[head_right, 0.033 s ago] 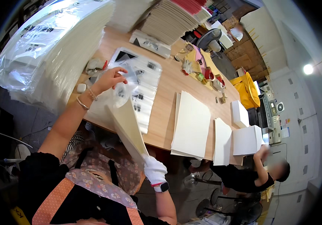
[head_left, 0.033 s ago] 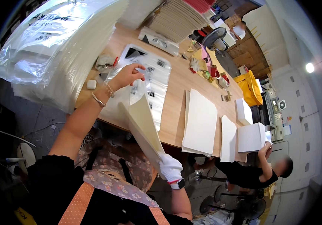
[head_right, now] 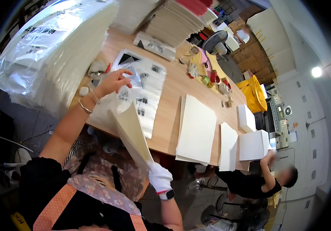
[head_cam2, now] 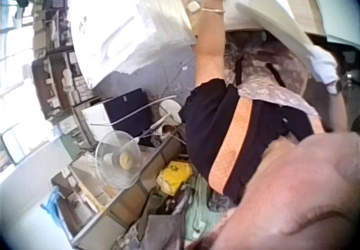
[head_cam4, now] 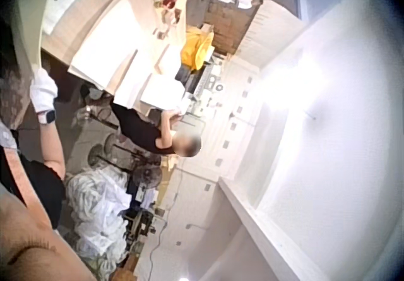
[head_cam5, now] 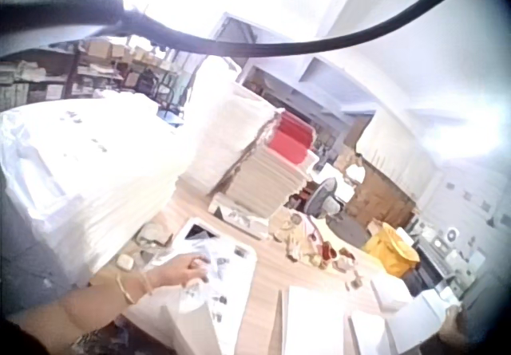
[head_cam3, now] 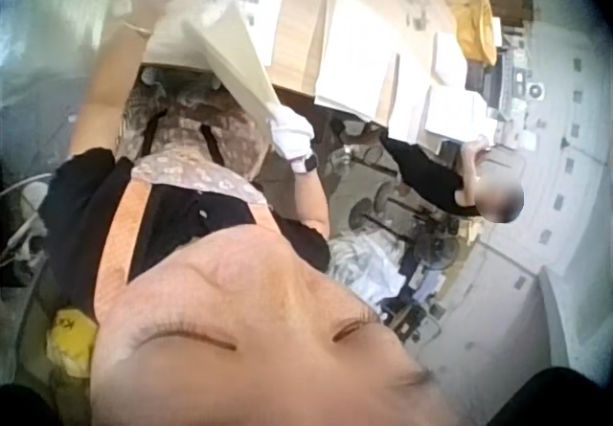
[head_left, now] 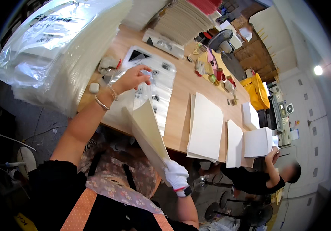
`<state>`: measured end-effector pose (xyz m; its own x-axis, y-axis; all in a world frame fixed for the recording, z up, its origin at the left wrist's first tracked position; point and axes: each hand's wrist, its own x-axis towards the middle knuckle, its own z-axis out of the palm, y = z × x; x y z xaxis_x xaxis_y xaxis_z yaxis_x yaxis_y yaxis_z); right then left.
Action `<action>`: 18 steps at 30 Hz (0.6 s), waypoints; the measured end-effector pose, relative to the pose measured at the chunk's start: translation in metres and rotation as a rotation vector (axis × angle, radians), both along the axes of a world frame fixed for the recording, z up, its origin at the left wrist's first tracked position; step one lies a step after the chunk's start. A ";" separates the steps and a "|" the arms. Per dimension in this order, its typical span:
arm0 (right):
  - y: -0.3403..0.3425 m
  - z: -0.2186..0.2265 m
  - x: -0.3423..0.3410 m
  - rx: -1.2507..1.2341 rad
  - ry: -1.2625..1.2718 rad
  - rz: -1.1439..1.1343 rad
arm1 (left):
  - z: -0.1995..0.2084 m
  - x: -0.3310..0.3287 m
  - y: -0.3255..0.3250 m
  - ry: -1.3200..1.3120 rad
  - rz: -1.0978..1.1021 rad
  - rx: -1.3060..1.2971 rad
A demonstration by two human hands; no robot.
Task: The person packages stacks of white paper into clear plastic bags. They pick up a stack, place it into a bag, and seal it, repeating this process for multiple stacks.
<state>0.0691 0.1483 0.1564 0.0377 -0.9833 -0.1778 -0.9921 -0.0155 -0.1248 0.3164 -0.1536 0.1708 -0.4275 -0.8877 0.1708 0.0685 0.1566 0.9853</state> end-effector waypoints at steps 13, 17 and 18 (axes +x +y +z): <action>-0.062 -0.071 0.015 -0.047 0.236 0.060 | -0.022 -0.077 0.153 -0.260 -0.229 -0.531; -0.083 -0.121 -0.016 -0.310 -0.068 -0.049 | -0.053 -0.065 0.148 -0.354 -0.127 -0.477; -0.084 -0.093 0.005 -0.317 -0.249 -0.307 | -0.061 -0.057 0.145 -0.431 -0.123 -0.483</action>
<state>0.0740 0.0644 0.0636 -0.2586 -0.9598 0.1087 -0.8975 0.1971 -0.3946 0.2592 -0.0091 0.1096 -0.6404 -0.6941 0.3288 -0.2703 0.6045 0.7494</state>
